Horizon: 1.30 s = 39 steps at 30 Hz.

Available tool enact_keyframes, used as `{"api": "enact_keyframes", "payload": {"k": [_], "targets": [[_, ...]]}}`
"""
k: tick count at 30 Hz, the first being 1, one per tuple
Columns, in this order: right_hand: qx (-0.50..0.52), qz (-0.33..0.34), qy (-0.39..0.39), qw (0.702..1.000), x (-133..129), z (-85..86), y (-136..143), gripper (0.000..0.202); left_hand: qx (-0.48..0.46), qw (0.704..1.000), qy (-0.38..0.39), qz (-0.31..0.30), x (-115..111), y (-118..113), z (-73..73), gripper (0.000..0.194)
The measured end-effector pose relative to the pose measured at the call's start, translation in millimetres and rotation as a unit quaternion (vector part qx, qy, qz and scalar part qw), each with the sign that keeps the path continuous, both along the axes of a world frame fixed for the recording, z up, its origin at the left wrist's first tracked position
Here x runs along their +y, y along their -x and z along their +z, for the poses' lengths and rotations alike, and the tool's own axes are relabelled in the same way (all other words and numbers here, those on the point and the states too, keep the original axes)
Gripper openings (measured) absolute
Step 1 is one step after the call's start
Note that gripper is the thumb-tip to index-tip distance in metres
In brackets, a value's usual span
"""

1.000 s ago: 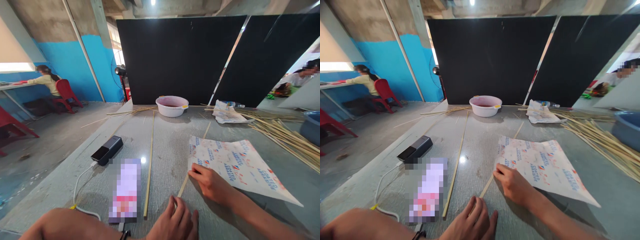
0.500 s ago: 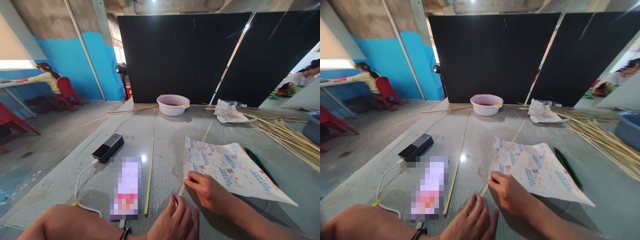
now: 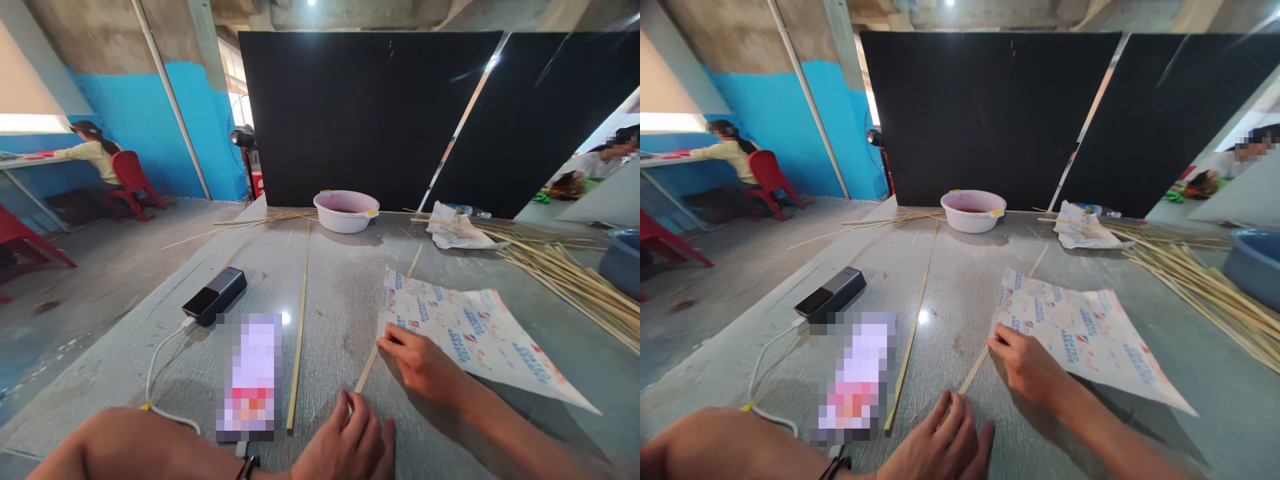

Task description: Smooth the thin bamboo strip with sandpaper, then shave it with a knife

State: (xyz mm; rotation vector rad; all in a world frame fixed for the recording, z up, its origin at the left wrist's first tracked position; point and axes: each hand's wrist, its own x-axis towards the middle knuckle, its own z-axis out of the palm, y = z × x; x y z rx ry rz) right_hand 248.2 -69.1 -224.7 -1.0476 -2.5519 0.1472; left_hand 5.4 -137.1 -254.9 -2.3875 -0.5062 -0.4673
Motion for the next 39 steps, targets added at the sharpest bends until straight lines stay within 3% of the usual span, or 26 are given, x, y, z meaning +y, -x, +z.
{"api": "enact_keyframes", "payload": {"k": [4, 9, 16, 28, 33, 39], "targets": [[-0.019, 0.050, 0.042, 0.998, -10.0, 0.1, 7.1, 0.034, -0.009, 1.000, -0.012, -0.007, 0.8, -0.1, -3.3, 0.036], [-0.006, 0.022, 0.014, 1.000, -9.3, 2.1, 6.9, 0.036, 0.012, 1.000, -0.009, 0.003, 0.6, -0.7, -3.2, 0.038], [-0.017, 0.056, 0.053, 0.997, -21.9, 3.9, 17.9, 0.033, 0.022, 1.000, -0.009, -0.005, 0.3, 1.3, -4.2, 0.037], [-0.033, 0.005, -0.019, 0.999, 11.3, 0.7, -16.7, 0.040, -0.017, 1.000, -0.015, 0.019, -2.4, 4.1, 0.5, 0.037], [-0.046, -0.002, -0.020, 0.999, 12.2, 1.0, -20.7, 0.041, 0.017, 0.999, 0.008, 0.044, -4.8, 3.9, 3.4, 0.041], [-0.055, 0.002, -0.013, 0.998, 12.2, 2.1, -22.1, 0.043, -0.026, 0.999, -0.003, 0.045, -6.8, 3.8, 10.5, 0.035]]}}
